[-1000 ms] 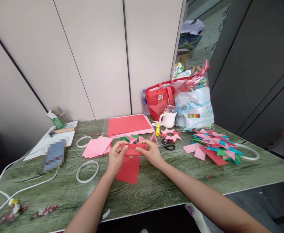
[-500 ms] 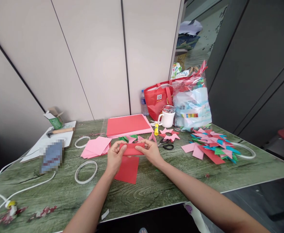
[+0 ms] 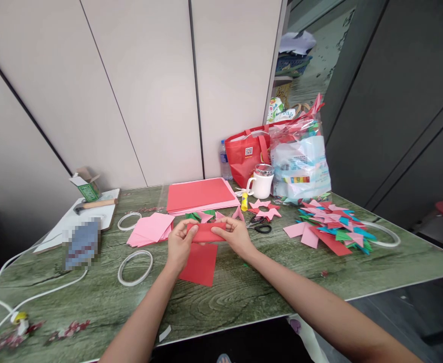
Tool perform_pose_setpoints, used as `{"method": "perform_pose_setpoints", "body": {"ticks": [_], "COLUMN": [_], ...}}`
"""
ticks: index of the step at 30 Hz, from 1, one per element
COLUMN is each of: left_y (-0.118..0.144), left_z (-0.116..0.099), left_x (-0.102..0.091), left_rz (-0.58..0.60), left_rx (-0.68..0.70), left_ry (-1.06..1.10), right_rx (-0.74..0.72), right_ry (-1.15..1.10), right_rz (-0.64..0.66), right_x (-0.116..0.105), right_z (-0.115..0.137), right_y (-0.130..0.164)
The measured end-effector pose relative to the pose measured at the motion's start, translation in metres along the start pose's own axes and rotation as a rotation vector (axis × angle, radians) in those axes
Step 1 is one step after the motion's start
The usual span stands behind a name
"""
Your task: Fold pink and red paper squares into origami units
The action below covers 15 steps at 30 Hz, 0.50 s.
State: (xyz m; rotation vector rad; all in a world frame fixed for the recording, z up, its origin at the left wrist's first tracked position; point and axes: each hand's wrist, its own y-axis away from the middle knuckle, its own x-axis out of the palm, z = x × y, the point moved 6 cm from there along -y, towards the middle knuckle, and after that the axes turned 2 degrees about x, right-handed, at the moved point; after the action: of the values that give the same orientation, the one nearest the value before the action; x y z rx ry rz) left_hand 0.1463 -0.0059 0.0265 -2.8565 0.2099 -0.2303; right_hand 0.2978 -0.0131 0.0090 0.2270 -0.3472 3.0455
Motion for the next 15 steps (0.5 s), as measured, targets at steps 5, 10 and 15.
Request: {"method": "perform_pose_setpoints", "body": {"ticks": [5, 10, 15], "left_y": [-0.0001, 0.0001, 0.0], "left_z": [0.0004, 0.0005, 0.0011], "left_x": [0.0, -0.0002, -0.0008], "left_rz": [0.0, 0.007, 0.011], "left_rx": [-0.008, 0.004, 0.009], "left_ry": [0.002, -0.007, -0.018], "right_rx": [0.006, 0.017, 0.021], "right_ry": [-0.001, -0.004, -0.001], "right_rz": [-0.003, -0.007, -0.003], "right_x": [0.0004, 0.0006, 0.0004], "right_z": [0.0015, 0.0019, 0.002], "right_y": [0.0007, 0.0008, 0.0007]}}
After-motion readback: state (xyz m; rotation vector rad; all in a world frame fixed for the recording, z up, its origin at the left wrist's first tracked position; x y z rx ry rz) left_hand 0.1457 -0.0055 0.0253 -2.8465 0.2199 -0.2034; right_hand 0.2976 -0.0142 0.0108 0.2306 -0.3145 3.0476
